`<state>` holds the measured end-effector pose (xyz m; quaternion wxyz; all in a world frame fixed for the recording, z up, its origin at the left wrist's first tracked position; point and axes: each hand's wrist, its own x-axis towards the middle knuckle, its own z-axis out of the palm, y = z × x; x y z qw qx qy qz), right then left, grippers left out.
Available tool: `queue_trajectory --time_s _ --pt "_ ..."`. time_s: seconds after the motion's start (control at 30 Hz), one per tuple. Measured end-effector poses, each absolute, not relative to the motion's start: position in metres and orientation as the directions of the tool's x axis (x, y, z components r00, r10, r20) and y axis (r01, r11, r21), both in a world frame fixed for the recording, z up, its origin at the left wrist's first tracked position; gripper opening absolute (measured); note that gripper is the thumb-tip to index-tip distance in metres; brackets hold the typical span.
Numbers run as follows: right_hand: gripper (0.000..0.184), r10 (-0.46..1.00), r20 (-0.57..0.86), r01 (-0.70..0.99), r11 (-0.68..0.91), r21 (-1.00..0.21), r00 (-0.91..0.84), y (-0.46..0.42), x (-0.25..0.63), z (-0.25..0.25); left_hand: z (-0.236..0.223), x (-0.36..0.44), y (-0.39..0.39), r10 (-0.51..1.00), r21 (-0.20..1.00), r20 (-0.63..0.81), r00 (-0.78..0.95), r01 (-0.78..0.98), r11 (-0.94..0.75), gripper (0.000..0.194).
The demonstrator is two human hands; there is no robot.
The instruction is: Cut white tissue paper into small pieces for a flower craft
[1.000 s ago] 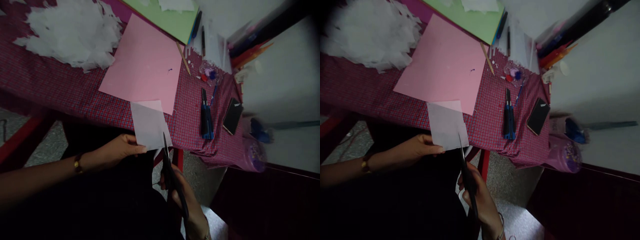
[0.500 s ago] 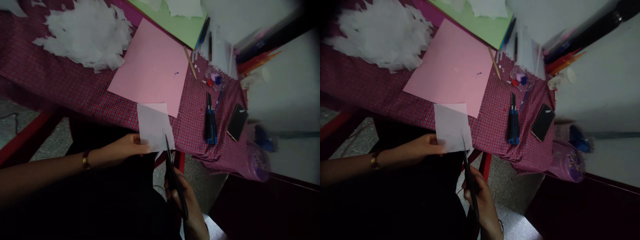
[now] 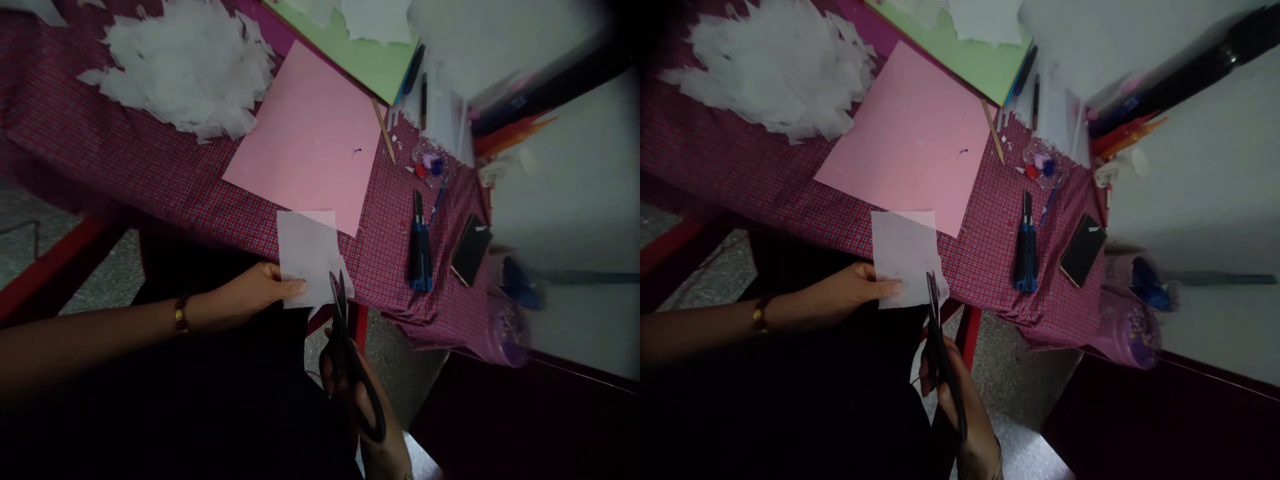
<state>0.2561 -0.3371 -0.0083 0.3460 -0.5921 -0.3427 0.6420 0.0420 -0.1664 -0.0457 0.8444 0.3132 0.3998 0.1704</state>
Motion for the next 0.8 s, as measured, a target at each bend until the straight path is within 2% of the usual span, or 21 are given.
queue_trajectory --time_s 0.2,0.37,0.47,0.63,0.8 --pt "0.057 0.835 -0.547 -0.072 -0.550 -0.832 -0.055 -0.338 0.254 -0.006 -0.048 0.042 -0.169 0.476 0.688 -0.491 0.730 -0.012 0.726 0.022" --pt "0.059 0.844 -0.534 -0.077 -0.536 -0.840 -0.050 -0.332 0.247 -0.004 -0.049 0.041 -0.168 0.428 0.786 -0.388 0.816 0.050 0.616 0.030" --pt "0.058 0.856 -0.516 -0.074 -0.517 -0.853 -0.030 -0.329 0.245 -0.006 -0.047 0.042 -0.168 0.405 0.786 -0.375 0.834 0.054 0.615 0.032" --pt "0.056 0.854 -0.519 -0.080 -0.516 -0.853 0.020 -0.329 0.243 -0.006 -0.046 0.046 -0.168 0.565 0.732 -0.380 0.732 -0.136 0.668 0.032" --pt "0.049 0.839 -0.537 -0.058 -0.534 -0.844 0.086 -0.327 0.238 -0.003 -0.048 0.046 -0.168 0.588 0.693 -0.502 0.634 -0.113 0.712 0.028"
